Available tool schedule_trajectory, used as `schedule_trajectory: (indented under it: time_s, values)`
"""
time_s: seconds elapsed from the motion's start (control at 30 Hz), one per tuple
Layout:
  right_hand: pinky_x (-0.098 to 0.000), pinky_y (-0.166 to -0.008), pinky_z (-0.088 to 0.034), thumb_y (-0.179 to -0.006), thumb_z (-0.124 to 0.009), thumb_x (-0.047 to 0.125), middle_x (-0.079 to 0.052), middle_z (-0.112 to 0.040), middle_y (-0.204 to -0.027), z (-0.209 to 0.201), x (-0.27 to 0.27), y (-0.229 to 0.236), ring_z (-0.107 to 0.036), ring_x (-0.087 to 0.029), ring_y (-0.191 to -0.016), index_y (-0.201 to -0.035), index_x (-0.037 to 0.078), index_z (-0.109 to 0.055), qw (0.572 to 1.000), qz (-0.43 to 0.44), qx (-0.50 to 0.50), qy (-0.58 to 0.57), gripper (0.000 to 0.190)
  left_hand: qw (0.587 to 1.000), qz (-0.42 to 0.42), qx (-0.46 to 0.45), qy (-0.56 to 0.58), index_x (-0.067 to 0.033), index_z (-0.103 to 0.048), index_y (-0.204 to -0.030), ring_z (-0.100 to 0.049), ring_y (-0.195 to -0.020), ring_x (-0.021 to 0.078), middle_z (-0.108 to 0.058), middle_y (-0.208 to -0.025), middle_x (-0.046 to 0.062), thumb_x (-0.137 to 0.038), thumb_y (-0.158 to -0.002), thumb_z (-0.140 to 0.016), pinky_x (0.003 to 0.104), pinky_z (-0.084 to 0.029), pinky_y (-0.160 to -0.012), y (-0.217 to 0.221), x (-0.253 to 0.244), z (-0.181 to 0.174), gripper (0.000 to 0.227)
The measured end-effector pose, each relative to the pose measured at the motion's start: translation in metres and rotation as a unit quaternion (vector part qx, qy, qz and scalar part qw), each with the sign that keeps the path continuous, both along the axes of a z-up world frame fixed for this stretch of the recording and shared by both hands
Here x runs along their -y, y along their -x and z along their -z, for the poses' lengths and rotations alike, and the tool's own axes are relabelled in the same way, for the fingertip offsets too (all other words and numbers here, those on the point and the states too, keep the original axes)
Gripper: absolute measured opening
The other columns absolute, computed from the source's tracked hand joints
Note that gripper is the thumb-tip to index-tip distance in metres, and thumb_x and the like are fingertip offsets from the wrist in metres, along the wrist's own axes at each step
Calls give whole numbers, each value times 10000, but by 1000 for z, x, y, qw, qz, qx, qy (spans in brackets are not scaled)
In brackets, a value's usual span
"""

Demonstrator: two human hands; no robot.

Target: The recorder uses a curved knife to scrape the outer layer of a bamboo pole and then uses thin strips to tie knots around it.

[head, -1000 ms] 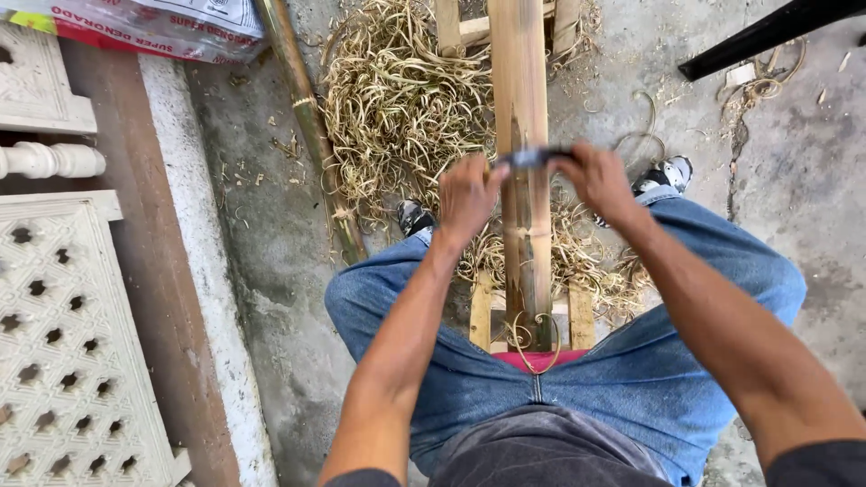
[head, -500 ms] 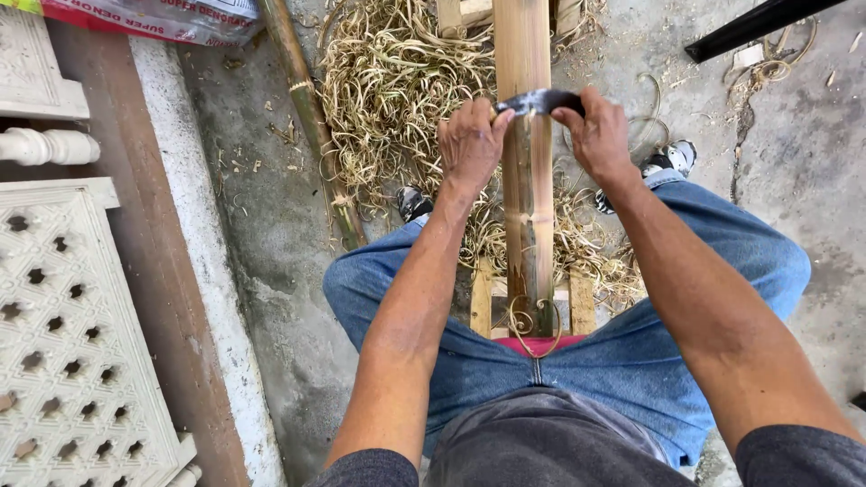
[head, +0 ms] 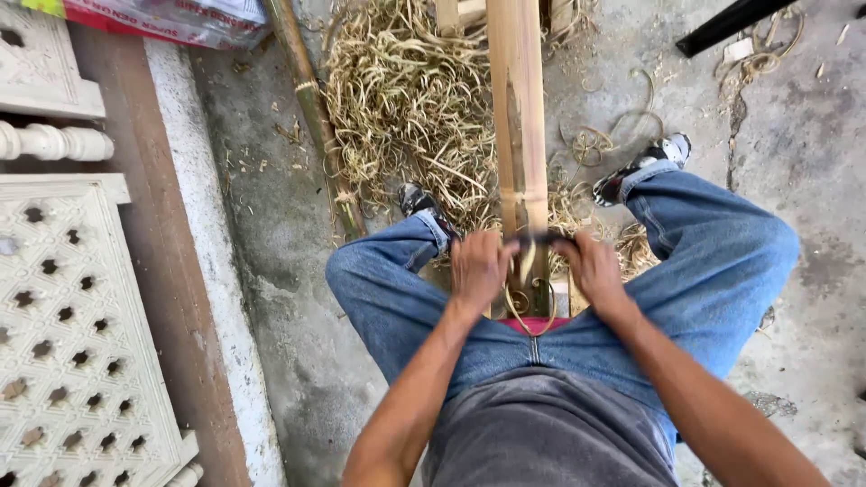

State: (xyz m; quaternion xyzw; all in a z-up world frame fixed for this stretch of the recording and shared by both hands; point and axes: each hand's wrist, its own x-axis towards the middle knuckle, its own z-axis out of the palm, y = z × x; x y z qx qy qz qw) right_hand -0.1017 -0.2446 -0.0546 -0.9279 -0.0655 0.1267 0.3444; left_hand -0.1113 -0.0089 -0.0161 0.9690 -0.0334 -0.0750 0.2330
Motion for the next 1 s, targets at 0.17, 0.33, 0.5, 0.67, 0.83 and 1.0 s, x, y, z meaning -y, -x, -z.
schedule_trajectory:
  time_s: [0.17, 0.33, 0.5, 0.67, 0.83, 1.0]
  values:
    - [-461, -569, -483, -958, -647, 379, -198, -665, -670, -15, 14, 12, -642, -355, -585, -932, 39, -697, 975, -70, -212, -7, 344, 998, 30, 6, 52, -135, -547, -880, -466, -721, 198, -508, -791, 44, -489, -1018, -550, 401, -344, -696, 39, -13, -12, 380]
    - [-462, -510, -447, -947, -660, 425, -193, -637, -608, -37, -7, -88, -598, -317, -493, -974, 62, -737, 980, -81, -179, -2, 372, 995, -20, -42, 83, -122, -551, -850, -499, -721, 214, -537, -774, 50, -469, -998, -586, 429, -357, -713, -47, -27, 5, 378]
    - [-367, -440, -425, -1041, -647, 424, -113, -664, -695, 4, -24, -213, -529, -173, -480, -963, 27, -672, 997, -63, 34, -37, 405, 994, -41, 38, 90, -148, -551, -861, -486, -694, 158, -533, -772, 8, -477, -1044, -519, 408, -376, -746, -177, -40, 64, 377]
    - [-326, -376, -423, -1068, -635, 419, -108, -707, -772, 21, -44, -324, -507, -133, -454, -996, 33, -667, 1000, -14, 11, -1, 394, 996, -68, 46, 45, -172, -560, -903, -461, -685, 148, -531, -791, -10, -475, -1031, -518, 383, -365, -703, -296, -46, 77, 331]
    - [-332, -471, -479, -1031, -743, 366, -147, -734, -780, 24, -51, -346, -581, -107, -563, -1005, 12, -674, 991, -11, 135, 8, 362, 993, -90, 78, 15, -189, -564, -890, -456, -682, 143, -525, -787, -23, -536, -987, -529, 365, -345, -663, -337, -47, 94, 363]
    - [-452, -456, -507, -1051, -682, 348, -138, -698, -818, 5, -54, -300, -598, -261, -544, -1042, 26, -634, 997, 70, 19, -4, 326, 993, -71, 90, -1, -192, -550, -916, -439, -678, 153, -497, -786, -20, -560, -1011, -497, 369, -337, -669, -288, -41, 80, 384]
